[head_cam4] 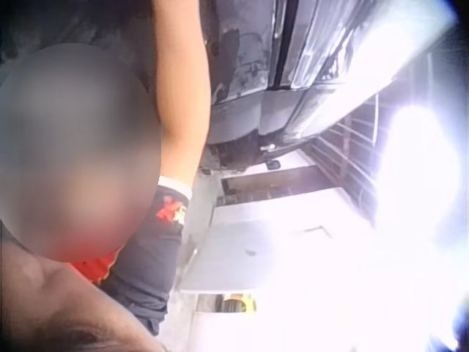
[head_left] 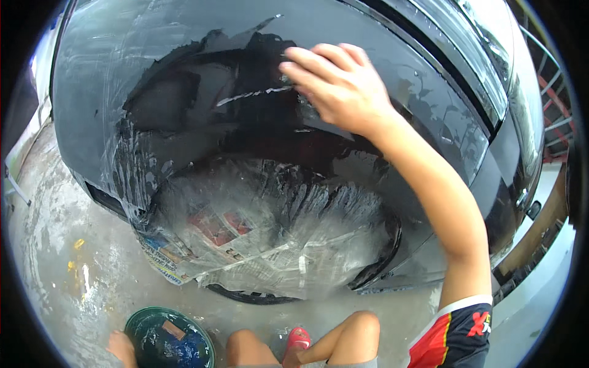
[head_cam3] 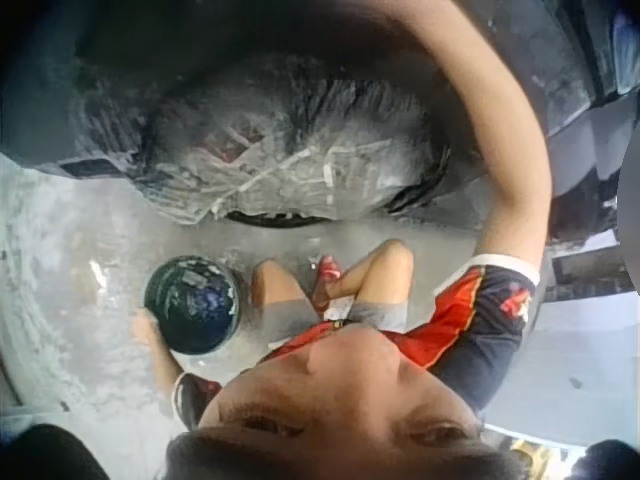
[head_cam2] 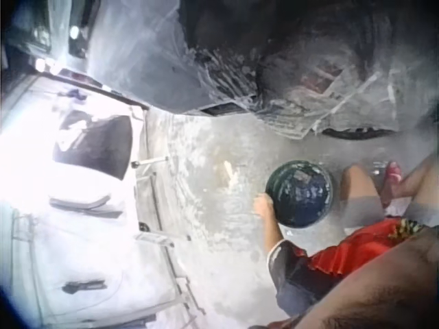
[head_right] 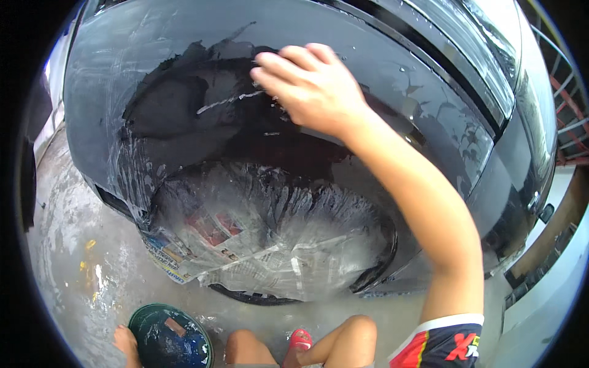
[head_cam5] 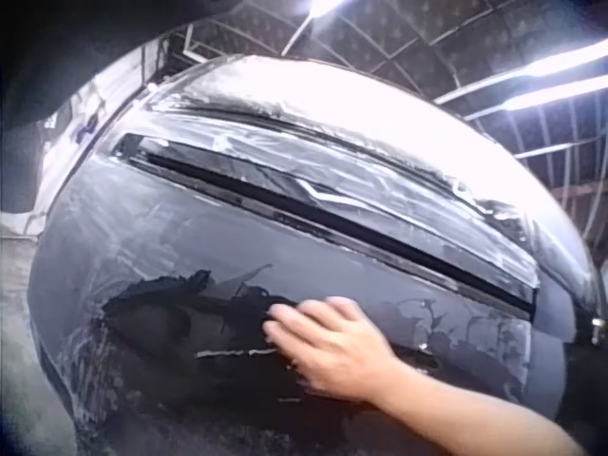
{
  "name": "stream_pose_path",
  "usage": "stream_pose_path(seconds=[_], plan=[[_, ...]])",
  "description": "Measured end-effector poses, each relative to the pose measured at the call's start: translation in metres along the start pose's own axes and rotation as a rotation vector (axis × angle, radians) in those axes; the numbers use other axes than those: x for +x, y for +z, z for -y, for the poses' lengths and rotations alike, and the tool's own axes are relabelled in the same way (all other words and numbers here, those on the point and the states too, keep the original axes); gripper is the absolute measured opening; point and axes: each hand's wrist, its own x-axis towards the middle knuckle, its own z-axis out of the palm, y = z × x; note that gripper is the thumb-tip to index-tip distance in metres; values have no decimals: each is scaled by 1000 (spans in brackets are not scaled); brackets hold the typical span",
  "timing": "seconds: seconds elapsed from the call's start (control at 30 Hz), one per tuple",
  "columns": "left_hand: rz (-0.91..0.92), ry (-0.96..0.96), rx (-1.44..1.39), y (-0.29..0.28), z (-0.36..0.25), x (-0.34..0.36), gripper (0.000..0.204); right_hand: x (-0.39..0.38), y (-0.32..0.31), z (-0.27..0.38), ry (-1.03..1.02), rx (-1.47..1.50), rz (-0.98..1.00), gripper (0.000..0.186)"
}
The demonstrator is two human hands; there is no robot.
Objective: Sanding the black body panel of a car above the wheel well using a sanding block and water.
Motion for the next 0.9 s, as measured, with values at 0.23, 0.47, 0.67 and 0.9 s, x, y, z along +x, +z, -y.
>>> stream_pose_path(seconds=[0.23, 0.47, 0.67, 0.9], plan=[[92, -116, 8, 4, -5, -4, 31, -134, -61, -16, 188, -188, 124, 54], [173, -199, -214, 9, 7, 5, 49, 18, -11, -2, -37, -30, 80, 45], [245, -224, -254, -14, -3, 2, 55, -36, -31, -15, 22, -120, 185, 53], [143, -173, -157, -24, -2, -8, 52, 30, -13, -6, -81, -48, 130, 44]])
